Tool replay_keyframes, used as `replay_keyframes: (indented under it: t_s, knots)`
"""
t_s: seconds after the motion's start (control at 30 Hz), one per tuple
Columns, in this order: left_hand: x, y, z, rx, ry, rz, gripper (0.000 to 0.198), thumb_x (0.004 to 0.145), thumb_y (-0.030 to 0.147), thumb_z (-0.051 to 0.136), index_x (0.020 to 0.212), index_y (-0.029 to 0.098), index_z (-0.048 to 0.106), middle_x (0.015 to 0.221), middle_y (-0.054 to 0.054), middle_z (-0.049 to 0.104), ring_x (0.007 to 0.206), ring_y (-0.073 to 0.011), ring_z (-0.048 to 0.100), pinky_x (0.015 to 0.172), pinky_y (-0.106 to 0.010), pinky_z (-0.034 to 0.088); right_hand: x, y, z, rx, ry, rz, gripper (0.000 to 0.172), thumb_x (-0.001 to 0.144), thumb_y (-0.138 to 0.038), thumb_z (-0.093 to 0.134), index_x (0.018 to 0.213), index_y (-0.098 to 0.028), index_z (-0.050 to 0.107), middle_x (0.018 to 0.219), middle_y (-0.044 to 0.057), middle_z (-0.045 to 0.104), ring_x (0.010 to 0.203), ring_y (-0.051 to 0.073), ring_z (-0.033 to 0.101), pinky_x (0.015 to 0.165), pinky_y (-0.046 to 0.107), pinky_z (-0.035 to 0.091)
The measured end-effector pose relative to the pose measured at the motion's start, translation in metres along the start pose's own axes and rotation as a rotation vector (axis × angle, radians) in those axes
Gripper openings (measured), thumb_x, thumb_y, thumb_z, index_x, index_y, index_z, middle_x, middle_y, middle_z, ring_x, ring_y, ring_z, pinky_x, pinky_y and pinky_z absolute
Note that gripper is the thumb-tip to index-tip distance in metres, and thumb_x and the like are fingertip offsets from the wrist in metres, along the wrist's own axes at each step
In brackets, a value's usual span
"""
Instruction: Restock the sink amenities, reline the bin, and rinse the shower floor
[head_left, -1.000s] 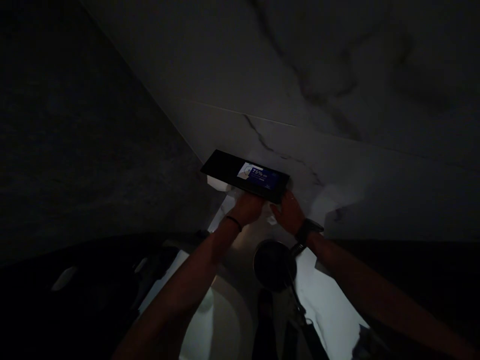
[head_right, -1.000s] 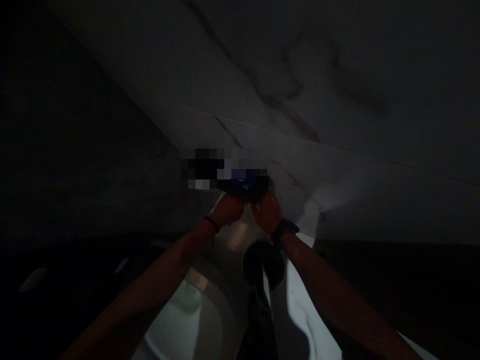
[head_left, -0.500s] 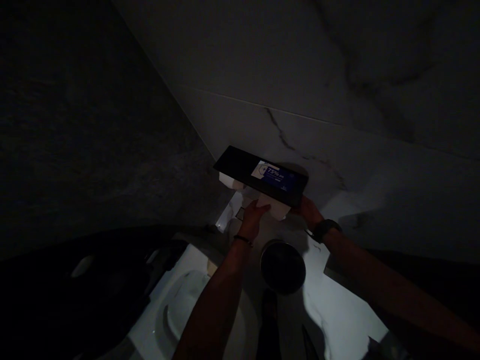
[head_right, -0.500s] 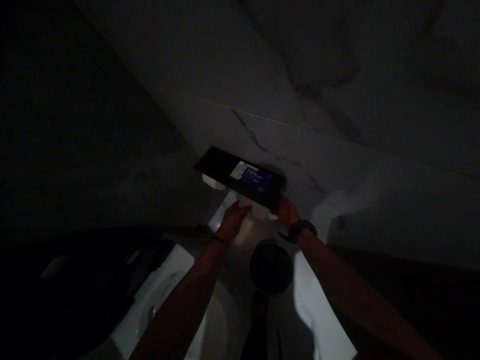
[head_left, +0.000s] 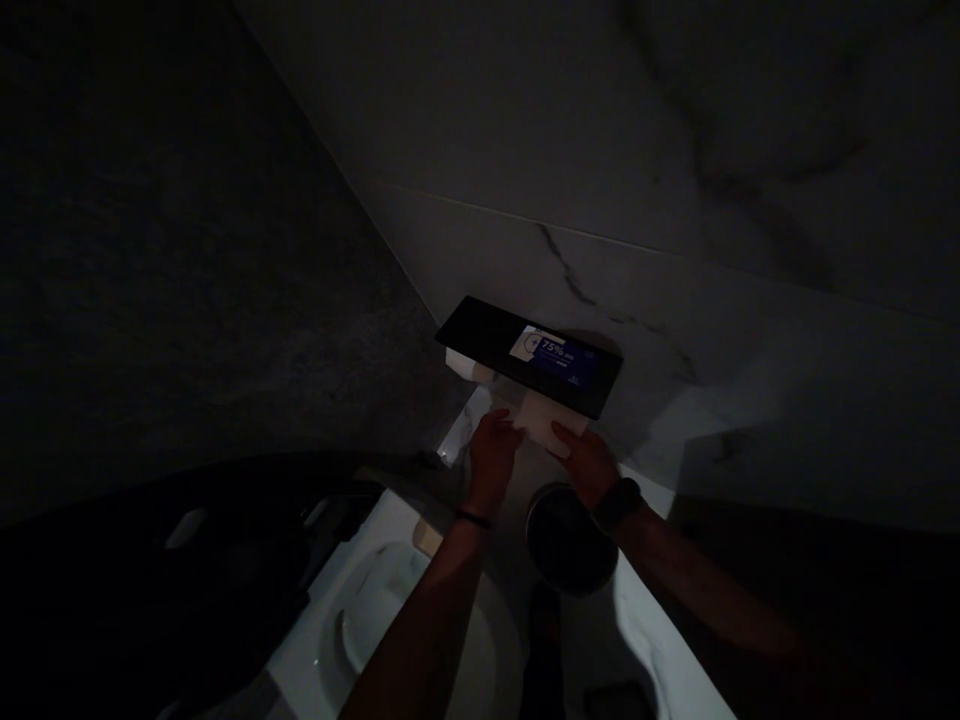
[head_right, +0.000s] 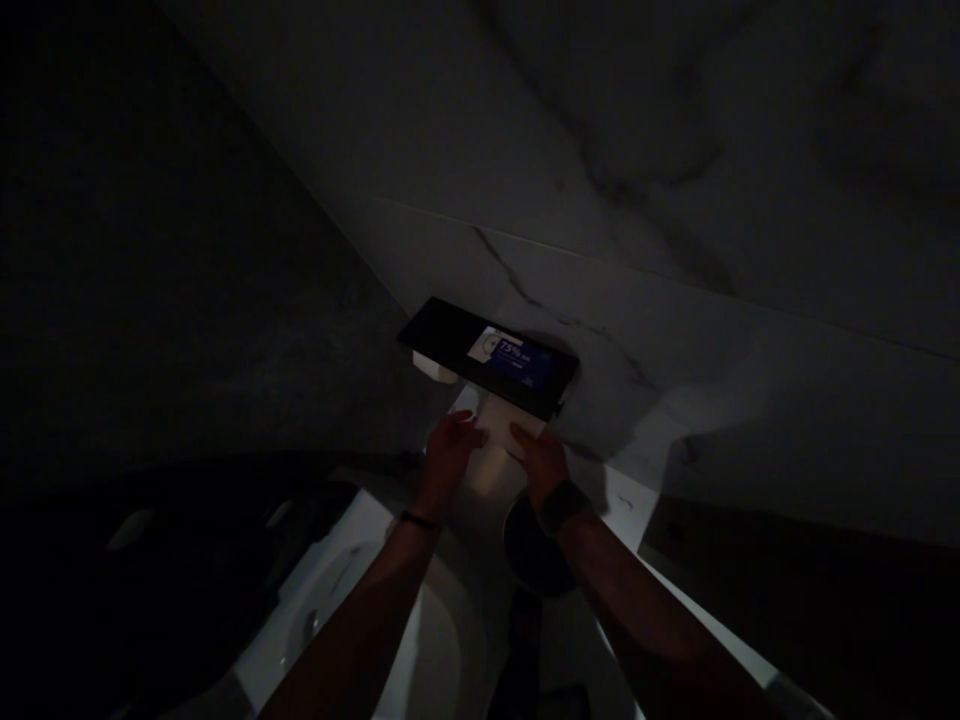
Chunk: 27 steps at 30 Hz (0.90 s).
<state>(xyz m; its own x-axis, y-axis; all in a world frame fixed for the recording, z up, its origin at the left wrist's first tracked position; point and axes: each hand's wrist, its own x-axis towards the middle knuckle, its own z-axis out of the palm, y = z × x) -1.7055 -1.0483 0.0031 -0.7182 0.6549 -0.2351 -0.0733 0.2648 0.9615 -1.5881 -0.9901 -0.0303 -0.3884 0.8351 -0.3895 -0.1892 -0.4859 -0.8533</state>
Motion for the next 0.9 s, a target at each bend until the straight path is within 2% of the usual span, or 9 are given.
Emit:
replay_keyframes:
  t_s: [0.1,0.2,0.37,0.43,0.53,0.7,0.77,0.83,0.9]
  knots:
    - [-0.009,0.010,-0.007,0.381,0.092,0.323,0.021,0.078,0.019,0.062,0.098,0.016,0.066,0.096,-0.010,0.068,0.092,-0.0216,0.060,0.089,-0.038,0.046,0.000,-0.003,0.003,0.000,0.039,0.000,0.040,0.073,-0.047,0.068,0.095,-0.014,0.066,0.099,0.015,0.070,0.099,0.030,0.067,0.080,0.045,0.060]
    - [-0.008,0.017,0.003,0.544,0.001,0.480,0.012,0.080,0.026,0.065,0.084,0.016,0.071,0.091,-0.010,0.068,0.095,-0.0244,0.058,0.094,-0.040,0.042,-0.006,-0.012,-0.001,-0.053,0.007,-0.034,0.034,0.072,-0.042,0.069,0.092,-0.014,0.068,0.101,0.016,0.071,0.099,0.031,0.067,0.082,0.046,0.059]
    - [0.016,0.020,0.037,0.303,-0.146,0.101,0.032,0.069,0.042,0.073,0.056,0.015,0.061,0.056,-0.001,0.054,0.062,-0.0145,0.050,0.062,-0.027,0.035,-0.014,-0.025,-0.008,-0.232,-0.086,-0.087,0.029,0.072,-0.036,0.067,0.091,-0.014,0.071,0.097,0.018,0.072,0.096,0.033,0.068,0.084,0.046,0.058]
    - [0.023,0.023,0.044,0.161,-0.182,-0.037,0.031,0.067,0.038,0.071,0.052,0.015,0.057,0.050,0.003,0.046,0.054,-0.0101,0.043,0.055,-0.024,0.029,-0.014,-0.022,-0.005,-0.199,-0.065,-0.067,0.029,0.071,-0.037,0.067,0.088,-0.014,0.071,0.099,0.018,0.071,0.096,0.032,0.067,0.085,0.046,0.058]
    - [0.026,0.030,0.045,0.026,-0.162,-0.158,0.021,0.061,0.030,0.073,0.057,0.013,0.061,0.052,0.003,0.049,0.053,-0.0079,0.040,0.052,-0.022,0.028,-0.014,-0.010,0.001,-0.062,-0.003,0.022,0.032,0.066,-0.044,0.068,0.085,-0.018,0.069,0.102,0.014,0.071,0.096,0.030,0.067,0.085,0.044,0.058]
    - [0.025,0.033,0.030,0.032,-0.259,-0.173,0.028,0.061,0.032,0.074,0.052,0.015,0.053,0.045,0.007,0.039,0.045,-0.0047,0.030,0.046,-0.022,0.020,-0.013,0.003,-0.020,-0.098,0.037,0.056,0.040,0.057,-0.053,0.075,0.075,-0.018,0.066,0.090,0.010,0.071,0.084,0.025,0.066,0.076,0.039,0.057]
    - [0.026,0.033,0.024,0.017,-0.351,-0.158,0.034,0.061,0.037,0.075,0.052,0.016,0.050,0.044,0.007,0.038,0.041,-0.0042,0.030,0.044,-0.022,0.018,-0.007,-0.004,-0.041,-0.167,0.186,-0.043,0.049,0.060,-0.059,0.072,0.083,-0.016,0.067,0.092,0.012,0.070,0.088,0.027,0.065,0.081,0.042,0.054]
    - [0.027,0.032,0.020,-0.039,-0.464,-0.160,0.036,0.062,0.043,0.076,0.058,0.015,0.054,0.049,0.004,0.049,0.040,-0.0047,0.037,0.042,-0.022,0.021,0.003,-0.018,-0.059,-0.249,0.379,-0.186,0.057,0.067,-0.063,0.064,0.096,-0.015,0.068,0.104,0.013,0.069,0.097,0.028,0.063,0.091,0.047,0.050]
    - [0.026,0.033,0.018,-0.127,-0.550,-0.180,0.037,0.063,0.045,0.077,0.069,0.014,0.058,0.054,0.000,0.059,0.041,-0.0066,0.045,0.042,-0.021,0.028,0.016,-0.035,-0.068,-0.403,0.441,-0.313,0.057,0.074,-0.063,0.056,0.104,-0.015,0.067,0.110,0.014,0.067,0.102,0.029,0.060,0.097,0.048,0.045]
